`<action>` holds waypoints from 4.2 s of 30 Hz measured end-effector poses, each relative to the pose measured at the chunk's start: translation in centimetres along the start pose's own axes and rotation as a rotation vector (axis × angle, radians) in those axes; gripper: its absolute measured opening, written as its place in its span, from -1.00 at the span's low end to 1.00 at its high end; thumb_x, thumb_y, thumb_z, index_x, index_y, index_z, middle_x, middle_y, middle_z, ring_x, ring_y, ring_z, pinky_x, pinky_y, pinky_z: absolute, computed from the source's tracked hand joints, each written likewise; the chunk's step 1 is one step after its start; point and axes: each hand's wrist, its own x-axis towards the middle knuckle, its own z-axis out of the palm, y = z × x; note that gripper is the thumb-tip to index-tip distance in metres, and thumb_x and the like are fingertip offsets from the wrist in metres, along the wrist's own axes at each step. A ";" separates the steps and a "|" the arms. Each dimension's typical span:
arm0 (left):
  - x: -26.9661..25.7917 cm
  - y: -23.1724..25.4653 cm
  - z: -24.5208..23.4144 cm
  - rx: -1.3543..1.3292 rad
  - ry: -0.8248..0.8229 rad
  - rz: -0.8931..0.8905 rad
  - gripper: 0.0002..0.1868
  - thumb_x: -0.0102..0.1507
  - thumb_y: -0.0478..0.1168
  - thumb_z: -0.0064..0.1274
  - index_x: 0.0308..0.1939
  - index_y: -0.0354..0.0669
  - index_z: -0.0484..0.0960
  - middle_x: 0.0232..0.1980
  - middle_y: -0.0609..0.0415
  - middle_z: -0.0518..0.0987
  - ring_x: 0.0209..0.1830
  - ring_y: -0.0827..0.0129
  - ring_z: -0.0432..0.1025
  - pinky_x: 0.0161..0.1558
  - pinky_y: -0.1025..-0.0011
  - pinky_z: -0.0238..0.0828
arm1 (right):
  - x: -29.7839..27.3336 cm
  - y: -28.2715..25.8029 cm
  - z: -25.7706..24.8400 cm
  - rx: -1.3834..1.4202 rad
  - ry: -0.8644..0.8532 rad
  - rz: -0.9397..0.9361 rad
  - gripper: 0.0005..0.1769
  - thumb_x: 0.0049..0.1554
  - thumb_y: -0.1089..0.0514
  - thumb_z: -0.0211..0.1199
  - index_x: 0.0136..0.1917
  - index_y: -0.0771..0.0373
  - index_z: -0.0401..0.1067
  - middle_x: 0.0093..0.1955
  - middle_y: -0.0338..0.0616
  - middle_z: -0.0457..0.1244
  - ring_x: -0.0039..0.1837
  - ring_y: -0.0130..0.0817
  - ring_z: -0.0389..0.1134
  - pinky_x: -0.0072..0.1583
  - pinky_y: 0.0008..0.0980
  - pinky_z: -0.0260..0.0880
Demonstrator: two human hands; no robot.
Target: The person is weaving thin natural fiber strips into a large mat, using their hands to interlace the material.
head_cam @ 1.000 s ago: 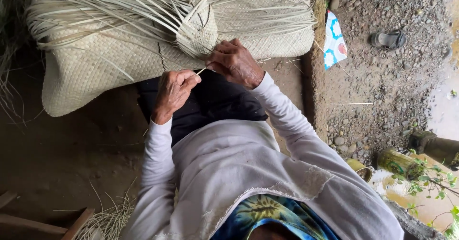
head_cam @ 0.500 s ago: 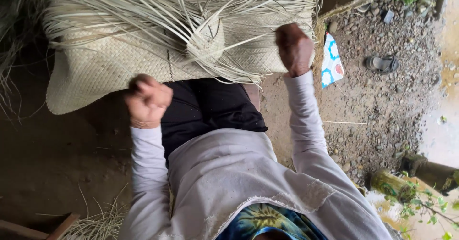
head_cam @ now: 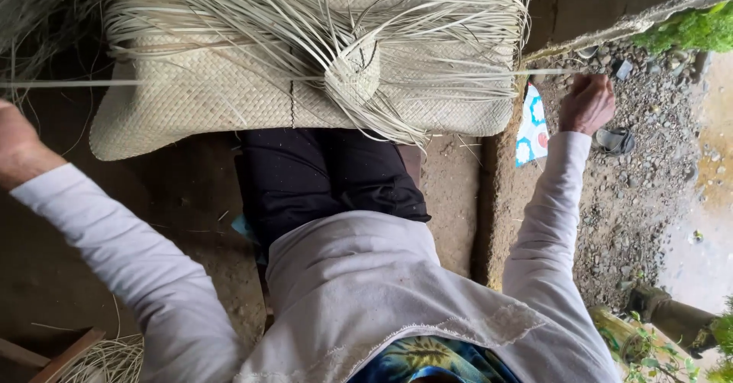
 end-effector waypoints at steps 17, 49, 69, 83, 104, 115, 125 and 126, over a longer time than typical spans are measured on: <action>-15.5 -29.7 23.5 1.456 -1.282 0.622 -0.87 0.18 -0.18 0.04 -0.20 -0.04 0.56 -0.50 0.09 0.52 -0.38 0.23 0.47 0.19 0.14 0.02 | 0.3 -29.1 -24.3 1.541 -0.538 -0.523 -0.92 0.03 0.35 0.22 -0.30 0.37 0.41 -0.37 -0.06 0.16 -0.33 -0.30 0.17 -0.31 -0.46 0.14; -18.6 -21.7 22.7 1.220 -0.886 -0.025 -0.93 0.13 -0.41 0.06 -0.47 -0.27 0.57 -0.49 0.00 0.46 -0.50 0.35 0.37 -0.45 0.48 0.30 | -4.6 -32.6 -25.2 1.442 -0.331 -0.663 -0.62 0.18 0.12 -0.04 0.14 0.47 0.26 0.12 0.18 0.16 0.23 0.13 0.16 0.23 0.00 0.13; -19.2 -17.3 20.3 1.321 -0.634 -0.478 -0.91 0.20 -0.43 -0.04 -0.39 -0.44 0.43 -0.35 -0.19 0.47 -0.45 0.18 0.46 -0.33 0.44 0.44 | -6.4 -29.5 -22.1 1.534 -0.473 -0.579 -0.73 0.17 0.13 0.06 -0.22 0.39 0.39 -0.30 -0.03 0.28 -0.31 -0.28 0.31 -0.28 -0.39 0.28; -16.7 -17.7 15.1 1.859 -0.872 0.408 -0.79 0.43 -0.46 -0.21 -0.32 -0.39 0.42 -0.29 -0.15 0.47 -0.33 0.04 0.40 -0.25 0.24 0.26 | -5.7 -11.1 -19.3 0.936 -0.334 -0.411 -0.77 0.20 0.49 -0.03 -0.23 0.45 0.40 -0.32 0.04 0.25 -0.34 -0.23 0.24 -0.27 -0.38 0.29; -17.6 -21.2 12.2 1.493 -0.551 0.001 -0.90 0.36 -0.45 -0.06 -0.17 -0.53 0.51 -0.36 -0.18 0.51 -0.46 0.28 0.42 -0.44 0.53 0.35 | -34.1 -8.6 2.7 0.839 -0.648 1.482 -0.86 0.02 0.11 0.10 -0.31 0.18 0.37 -0.47 -0.20 0.26 -0.50 -0.51 0.10 -0.48 -0.50 -0.08; -18.6 -21.6 11.1 1.561 -0.402 0.013 -0.85 0.34 -0.32 -0.02 -0.15 -0.41 0.52 -0.32 -0.10 0.50 -0.45 0.36 0.40 -0.44 0.55 0.32 | -28.6 -4.4 14.5 0.855 -0.558 0.924 -0.44 -0.16 0.02 0.36 0.12 0.11 0.37 0.02 -0.21 0.29 0.06 -0.36 0.30 0.10 -0.38 0.32; -18.5 -23.6 13.3 1.629 -0.532 0.228 -0.86 0.35 -0.37 -0.08 -0.18 -0.45 0.53 -0.34 -0.09 0.49 -0.45 0.30 0.41 -0.40 0.47 0.30 | -8.0 -6.5 1.3 1.094 0.342 0.538 -0.71 0.03 -0.06 0.16 -0.11 0.19 0.40 -0.14 -0.08 0.30 -0.07 -0.25 0.30 -0.05 -0.22 0.39; -18.5 -24.0 13.9 1.626 -0.537 0.229 -0.86 0.35 -0.37 -0.08 -0.18 -0.45 0.53 -0.34 -0.09 0.49 -0.45 0.30 0.41 -0.40 0.47 0.30 | -6.6 -7.3 0.7 1.092 0.347 0.539 -0.71 0.03 -0.06 0.16 -0.11 0.19 0.40 -0.14 -0.08 0.30 -0.07 -0.25 0.30 -0.05 -0.22 0.39</action>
